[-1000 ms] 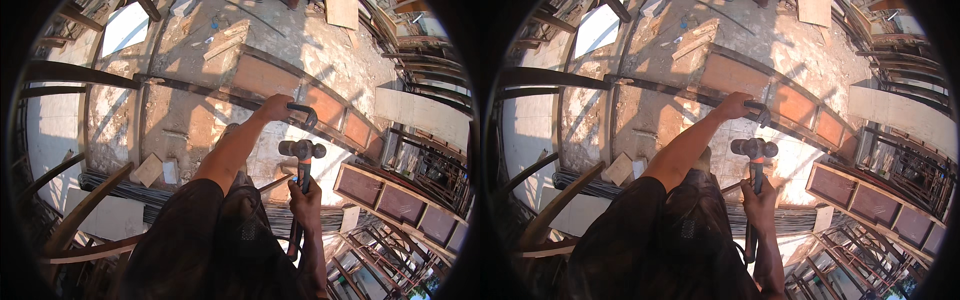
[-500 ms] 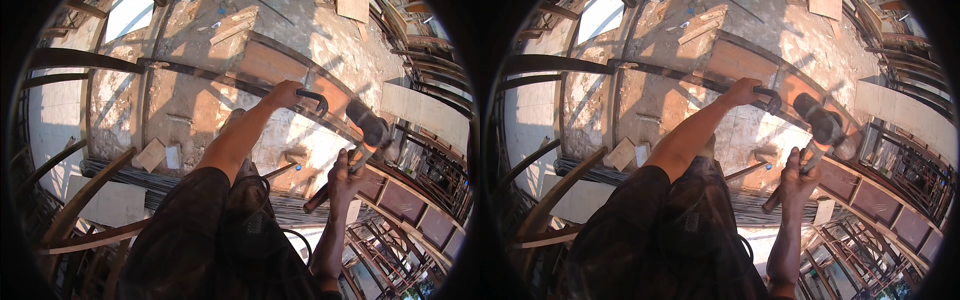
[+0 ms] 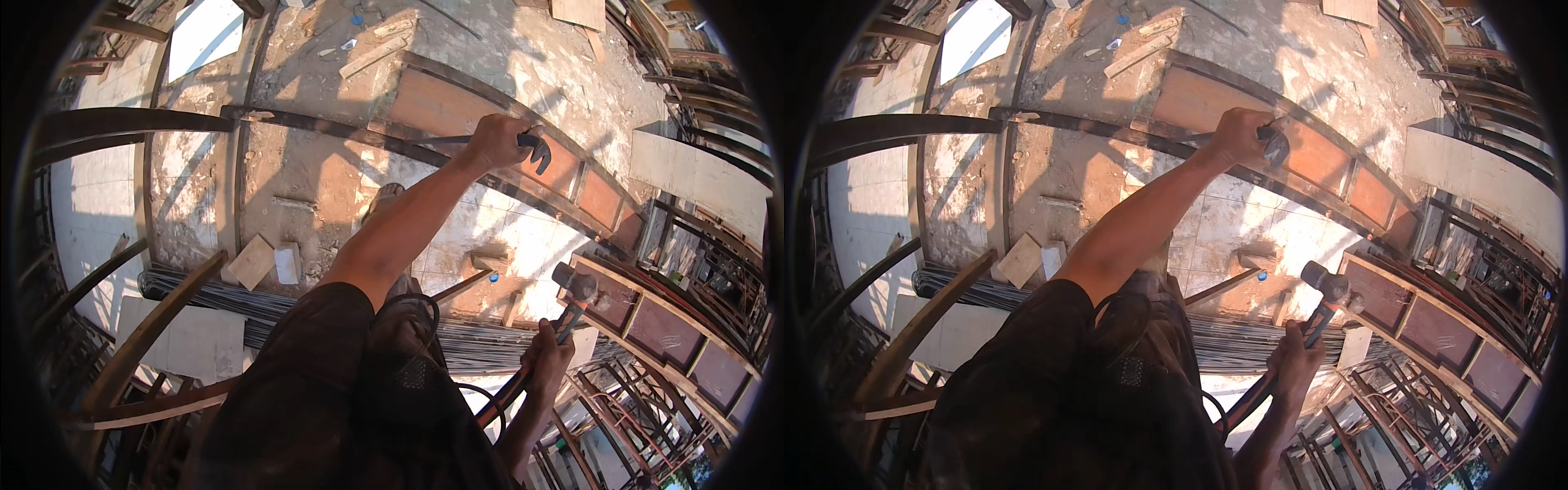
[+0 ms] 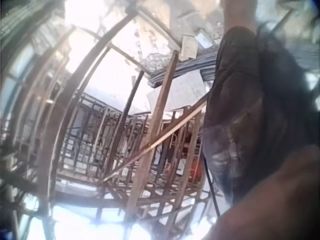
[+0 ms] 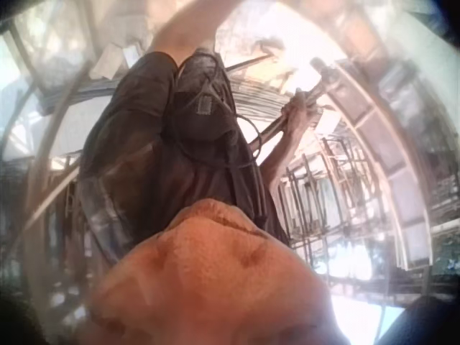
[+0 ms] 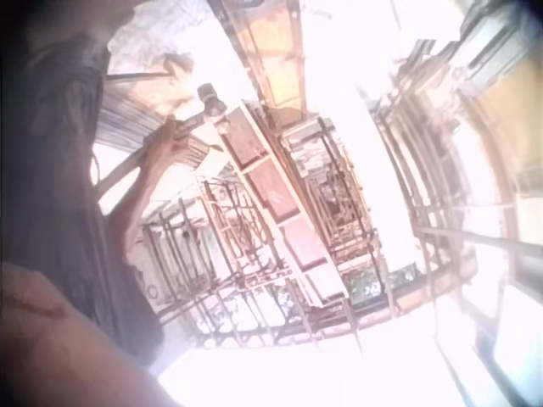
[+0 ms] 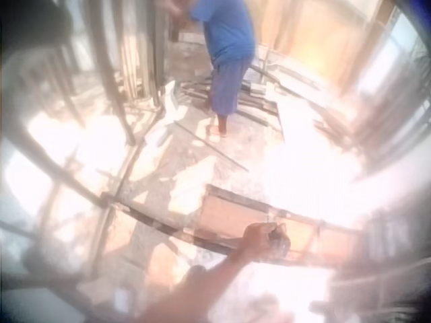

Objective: The person uses a pry bar and a hammer to loosen and remove wooden formwork panels from a concrete structure.

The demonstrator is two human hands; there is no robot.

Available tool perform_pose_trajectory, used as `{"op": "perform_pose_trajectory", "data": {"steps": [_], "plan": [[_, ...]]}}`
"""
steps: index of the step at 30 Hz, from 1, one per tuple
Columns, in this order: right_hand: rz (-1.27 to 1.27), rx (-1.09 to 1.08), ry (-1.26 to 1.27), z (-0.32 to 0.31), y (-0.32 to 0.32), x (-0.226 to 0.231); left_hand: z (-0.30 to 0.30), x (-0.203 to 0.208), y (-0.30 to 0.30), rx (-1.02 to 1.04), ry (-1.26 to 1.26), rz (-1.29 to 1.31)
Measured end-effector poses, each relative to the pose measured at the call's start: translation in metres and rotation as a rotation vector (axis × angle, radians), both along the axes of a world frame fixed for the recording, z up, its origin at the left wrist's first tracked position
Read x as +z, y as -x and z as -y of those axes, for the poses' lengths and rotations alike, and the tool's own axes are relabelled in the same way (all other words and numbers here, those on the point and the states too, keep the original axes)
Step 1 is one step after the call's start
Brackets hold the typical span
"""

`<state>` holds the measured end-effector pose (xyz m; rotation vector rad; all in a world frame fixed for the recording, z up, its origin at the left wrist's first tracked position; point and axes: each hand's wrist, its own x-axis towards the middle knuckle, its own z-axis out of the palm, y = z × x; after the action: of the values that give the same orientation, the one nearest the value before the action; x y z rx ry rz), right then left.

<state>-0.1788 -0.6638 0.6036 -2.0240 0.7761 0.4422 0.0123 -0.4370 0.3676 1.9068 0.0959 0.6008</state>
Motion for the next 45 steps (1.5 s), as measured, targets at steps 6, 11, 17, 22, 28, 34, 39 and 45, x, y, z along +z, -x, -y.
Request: {"op": "perform_pose_trajectory", "data": {"steps": [6, 11, 17, 22, 28, 34, 39, 45], "plan": [[-0.162, -0.095, -0.008, 0.016, 0.011, -0.027, -0.035, -0.002, -0.107, 0.135, 0.108, 0.008], [-0.176, -0.126, -0.056, 0.024, 0.001, -0.035, -0.051, -0.01, -0.164, 0.208, 0.12, 0.392], [-0.148, -0.179, -0.13, 0.02, -0.014, -0.032, 0.004, -0.005, -0.072, -0.033, 0.175, -0.014], [0.001, -0.121, -0.129, 0.01, -0.029, -0.025, 0.08, -0.009, 0.03, -0.332, -0.069, 0.072], [0.057, -0.063, -0.098, 0.019, -0.018, -0.028, 0.107, -0.028, 0.097, -0.514, -0.077, 0.064], [-0.169, -0.103, -0.066, 0.029, 0.015, -0.048, 0.01, -0.009, -0.039, -0.064, 0.024, 0.071], [-0.313, -0.223, -0.114, 0.023, 0.017, -0.068, -0.011, -0.031, -0.122, 0.002, 0.014, 0.076], [-0.348, -0.278, -0.082, 0.032, 0.0, -0.109, -0.076, -0.063, -0.29, 0.147, 0.07, -0.062]]}}
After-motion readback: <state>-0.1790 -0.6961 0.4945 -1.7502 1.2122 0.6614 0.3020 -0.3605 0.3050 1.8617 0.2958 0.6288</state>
